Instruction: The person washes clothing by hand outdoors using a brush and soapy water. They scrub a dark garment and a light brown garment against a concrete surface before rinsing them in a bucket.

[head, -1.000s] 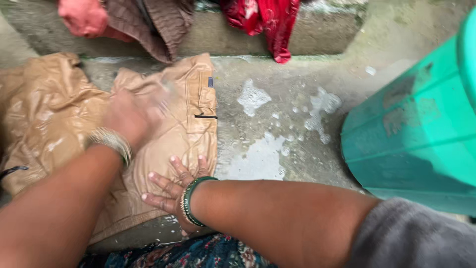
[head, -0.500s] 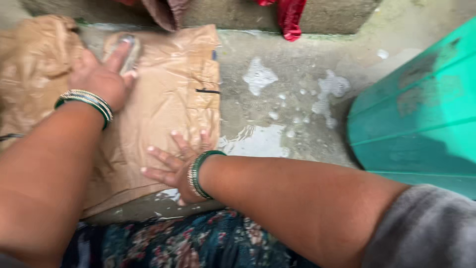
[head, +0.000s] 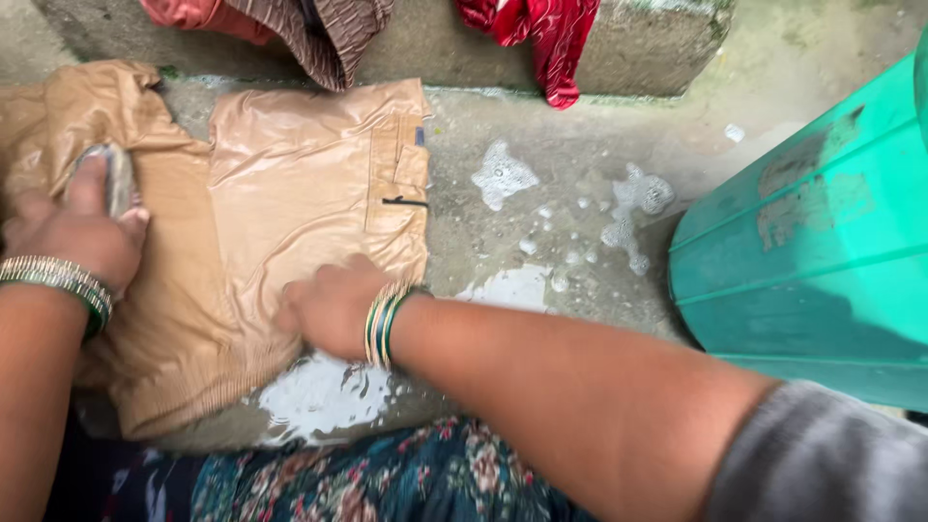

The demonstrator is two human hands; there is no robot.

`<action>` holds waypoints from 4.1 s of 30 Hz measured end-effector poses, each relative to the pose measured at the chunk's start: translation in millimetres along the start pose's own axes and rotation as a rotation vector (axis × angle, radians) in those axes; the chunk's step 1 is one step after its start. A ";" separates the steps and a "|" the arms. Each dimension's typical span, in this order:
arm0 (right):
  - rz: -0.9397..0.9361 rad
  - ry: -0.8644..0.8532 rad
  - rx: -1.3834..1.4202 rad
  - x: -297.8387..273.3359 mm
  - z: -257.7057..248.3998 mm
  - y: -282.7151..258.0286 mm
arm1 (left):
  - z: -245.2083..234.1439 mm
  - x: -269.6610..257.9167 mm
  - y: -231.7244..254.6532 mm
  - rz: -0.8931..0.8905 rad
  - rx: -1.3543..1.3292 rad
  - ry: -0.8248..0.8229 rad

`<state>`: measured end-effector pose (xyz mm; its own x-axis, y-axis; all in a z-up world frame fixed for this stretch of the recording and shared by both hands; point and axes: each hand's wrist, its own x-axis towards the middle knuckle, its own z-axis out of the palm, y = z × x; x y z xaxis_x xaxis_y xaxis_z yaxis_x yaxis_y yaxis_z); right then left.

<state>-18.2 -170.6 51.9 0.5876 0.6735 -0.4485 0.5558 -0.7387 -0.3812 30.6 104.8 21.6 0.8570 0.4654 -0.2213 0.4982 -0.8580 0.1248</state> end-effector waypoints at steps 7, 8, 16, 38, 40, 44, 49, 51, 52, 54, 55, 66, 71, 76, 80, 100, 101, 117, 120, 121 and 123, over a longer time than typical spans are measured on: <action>0.089 0.097 -0.205 -11.2 -72.9 108.8 | 5.4 -1.6 8.4 0.272 -0.054 -0.320; 0.102 0.204 -0.337 -17.9 -82.8 119.7 | 7.9 -11.3 21.0 0.185 -0.116 -0.323; 0.285 0.116 -0.440 -15.7 -22.5 51.8 | 23.8 -81.4 100.5 0.172 -0.571 -0.215; 0.326 -0.196 -0.255 -13.3 -13.5 0.0 | 11.6 -50.4 20.2 0.557 0.279 0.102; 0.333 -0.183 -0.257 -14.2 -14.1 -0.7 | -1.1 -29.9 15.3 0.258 0.188 0.095; 0.332 -0.201 -0.240 -13.1 -15.1 2.2 | 16.1 -60.5 63.2 0.289 -0.025 0.057; 0.309 -0.261 -0.305 -11.1 -11.8 4.2 | 29.8 -104.4 74.5 0.494 0.012 -0.043; 0.328 -0.193 -0.236 -10.5 -11.5 3.8 | 18.6 -64.3 55.6 0.134 -0.203 0.078; 0.329 -0.200 -0.231 -11.2 -11.3 3.3 | 11.8 -42.8 48.7 -0.052 -0.370 0.109; 0.315 -0.201 -0.231 -10.5 -16.3 3.5 | -6.3 -10.0 32.7 0.296 0.114 0.278; 0.319 -0.196 -0.231 -10.5 -20.0 4.0 | -1.5 -8.7 38.9 0.301 0.113 0.282; 0.326 -0.177 -0.236 -10.8 -15.3 4.5 | 39.6 0.2 13.9 0.177 -0.126 0.191; 0.332 -0.240 -0.241 -12.2 -16.4 -0.9 | 39.4 -14.5 48.0 0.051 -0.219 0.118; 0.327 -0.388 -0.353 -7.6 -17.8 0.3 | 43.6 -98.2 72.3 0.530 -0.196 -0.137; 0.339 -0.223 -0.257 -9.6 -14.5 -0.9 | -5.3 -11.4 49.2 0.185 -0.203 0.108; 0.234 -0.003 -0.385 2.0 -8.2 9.1 | 0.3 25.3 69.8 0.127 -0.084 -0.020; 0.231 0.091 -0.296 5.3 -4.0 5.9 | 3.8 18.9 68.8 0.096 -0.069 -0.095; 0.448 0.361 0.013 -23.0 -24.2 59.0 | 36.4 -74.7 54.3 0.263 -0.527 0.095; 0.431 0.145 -0.018 -37.0 -21.2 46.2 | 53.0 -107.2 114.7 0.888 -0.175 0.304; 0.427 0.027 -0.049 -40.3 -21.3 40.4 | 58.8 -115.3 128.0 0.881 -0.179 0.300; 0.409 -0.180 -0.089 -43.3 -23.2 27.6 | 65.6 -120.2 139.7 1.272 0.110 0.265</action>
<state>-14.6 -219.6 79.5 0.6624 0.3061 -0.6838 0.3527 -0.9326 -0.0758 -11.4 -85.2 2.2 0.7237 -0.6633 0.1906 -0.6787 -0.7341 0.0223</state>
